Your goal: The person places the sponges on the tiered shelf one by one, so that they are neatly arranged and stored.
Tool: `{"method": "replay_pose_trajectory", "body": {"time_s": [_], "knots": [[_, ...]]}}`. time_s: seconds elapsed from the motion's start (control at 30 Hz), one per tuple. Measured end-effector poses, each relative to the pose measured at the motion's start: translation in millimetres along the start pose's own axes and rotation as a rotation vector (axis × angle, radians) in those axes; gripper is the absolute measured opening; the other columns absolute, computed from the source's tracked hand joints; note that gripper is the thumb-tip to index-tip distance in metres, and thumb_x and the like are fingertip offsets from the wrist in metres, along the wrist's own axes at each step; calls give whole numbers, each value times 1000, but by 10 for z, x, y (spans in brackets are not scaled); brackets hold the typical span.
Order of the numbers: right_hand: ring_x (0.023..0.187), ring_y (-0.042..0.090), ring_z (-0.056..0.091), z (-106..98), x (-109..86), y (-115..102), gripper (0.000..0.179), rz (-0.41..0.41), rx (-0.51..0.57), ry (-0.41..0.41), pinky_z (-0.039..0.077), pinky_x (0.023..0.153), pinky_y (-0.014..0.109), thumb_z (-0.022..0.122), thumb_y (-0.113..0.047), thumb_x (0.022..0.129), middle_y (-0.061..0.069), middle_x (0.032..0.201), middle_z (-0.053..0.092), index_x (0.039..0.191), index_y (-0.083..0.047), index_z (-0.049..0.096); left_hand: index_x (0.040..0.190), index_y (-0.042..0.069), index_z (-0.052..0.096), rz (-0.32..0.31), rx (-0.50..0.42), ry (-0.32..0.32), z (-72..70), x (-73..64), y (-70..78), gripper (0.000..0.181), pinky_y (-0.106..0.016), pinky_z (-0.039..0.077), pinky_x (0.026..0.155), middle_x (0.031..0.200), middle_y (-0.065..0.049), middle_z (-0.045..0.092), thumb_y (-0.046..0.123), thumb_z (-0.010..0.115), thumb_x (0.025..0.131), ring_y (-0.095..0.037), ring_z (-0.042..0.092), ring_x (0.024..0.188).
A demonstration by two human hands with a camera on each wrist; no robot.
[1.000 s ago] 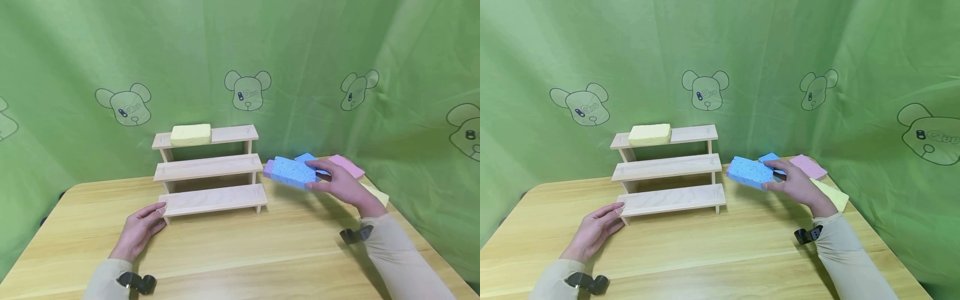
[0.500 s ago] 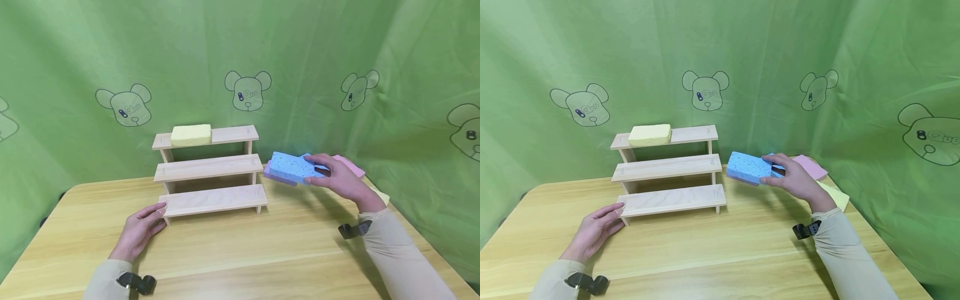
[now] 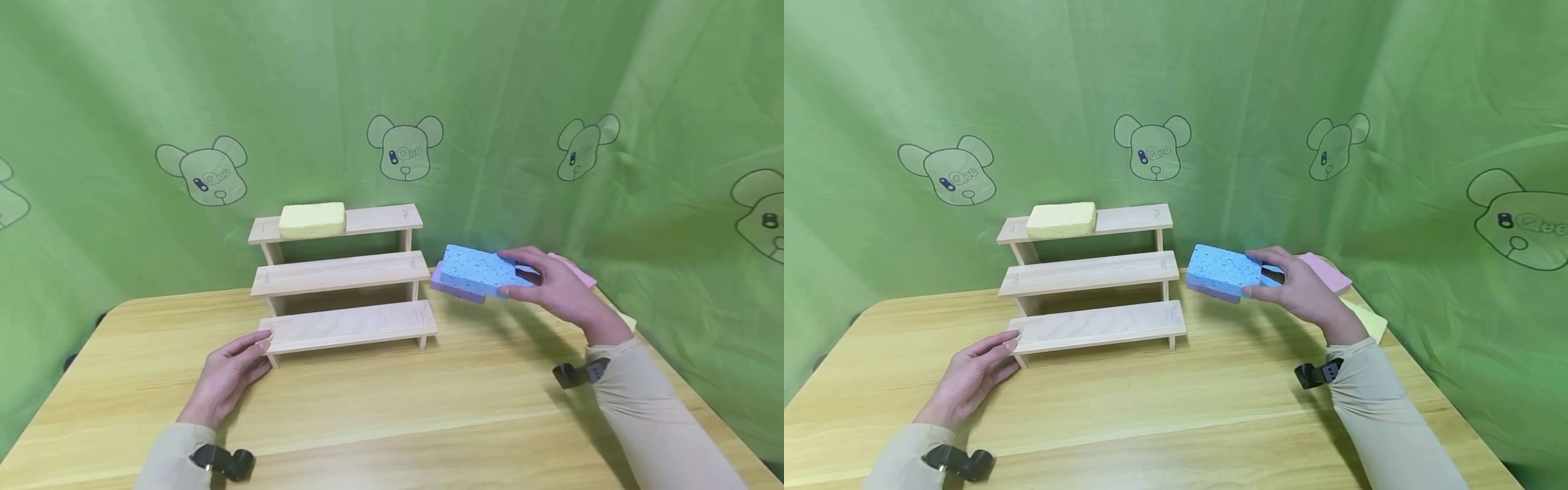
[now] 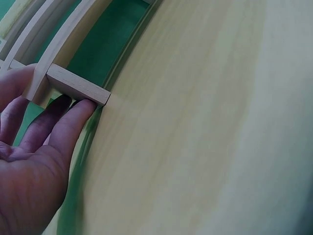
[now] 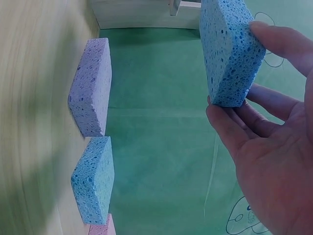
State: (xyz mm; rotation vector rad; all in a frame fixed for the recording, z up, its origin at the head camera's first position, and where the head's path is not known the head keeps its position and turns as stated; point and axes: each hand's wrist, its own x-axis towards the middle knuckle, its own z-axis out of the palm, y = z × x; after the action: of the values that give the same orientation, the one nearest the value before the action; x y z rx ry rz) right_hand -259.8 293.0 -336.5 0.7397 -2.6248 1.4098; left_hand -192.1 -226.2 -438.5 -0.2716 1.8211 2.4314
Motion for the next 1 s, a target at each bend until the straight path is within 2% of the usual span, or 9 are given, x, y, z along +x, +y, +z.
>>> {"method": "replay_pose_trajectory", "body": {"time_s": [0.13, 0.27, 0.47, 0.67, 1.0], "knots": [[125, 43, 44, -6, 8, -3, 61, -1, 2, -3, 40, 103, 16, 76, -6, 86, 22, 136, 44, 138, 11, 46, 104, 14, 74, -1, 0, 2, -1, -1, 4, 17, -38, 52, 98, 137, -12, 48, 5, 69, 91, -18, 63, 107], [126, 43, 44, -2, 15, -16, 62, -9, -8, -6, 40, 104, 17, 76, -8, 87, 22, 135, 44, 138, 11, 46, 104, 14, 74, -1, 0, 1, -1, 1, 4, 17, -38, 51, 98, 139, -13, 46, 4, 69, 91, -18, 63, 107], [126, 41, 44, 0, 34, -54, 62, -20, -22, -2, 40, 105, 20, 76, -10, 87, 20, 134, 45, 139, 9, 46, 105, 13, 73, -1, 2, 0, -2, 5, 5, 17, -38, 51, 98, 138, -13, 47, 5, 69, 91, -18, 63, 108], [128, 36, 44, 5, 83, -128, 62, -2, 3, 14, 39, 108, 30, 76, -7, 86, 16, 134, 45, 139, 6, 48, 106, 13, 73, 2, 3, -3, -1, 4, 6, 17, -38, 51, 99, 139, -13, 46, 5, 69, 91, -18, 63, 108], [126, 34, 48, 22, 176, -234, 59, 8, 4, 31, 40, 108, 32, 77, -9, 86, 12, 135, 47, 138, 2, 51, 106, 14, 73, -3, -5, -7, 0, -3, 12, 18, -38, 51, 99, 143, -15, 42, 5, 69, 91, -18, 62, 109]]}}
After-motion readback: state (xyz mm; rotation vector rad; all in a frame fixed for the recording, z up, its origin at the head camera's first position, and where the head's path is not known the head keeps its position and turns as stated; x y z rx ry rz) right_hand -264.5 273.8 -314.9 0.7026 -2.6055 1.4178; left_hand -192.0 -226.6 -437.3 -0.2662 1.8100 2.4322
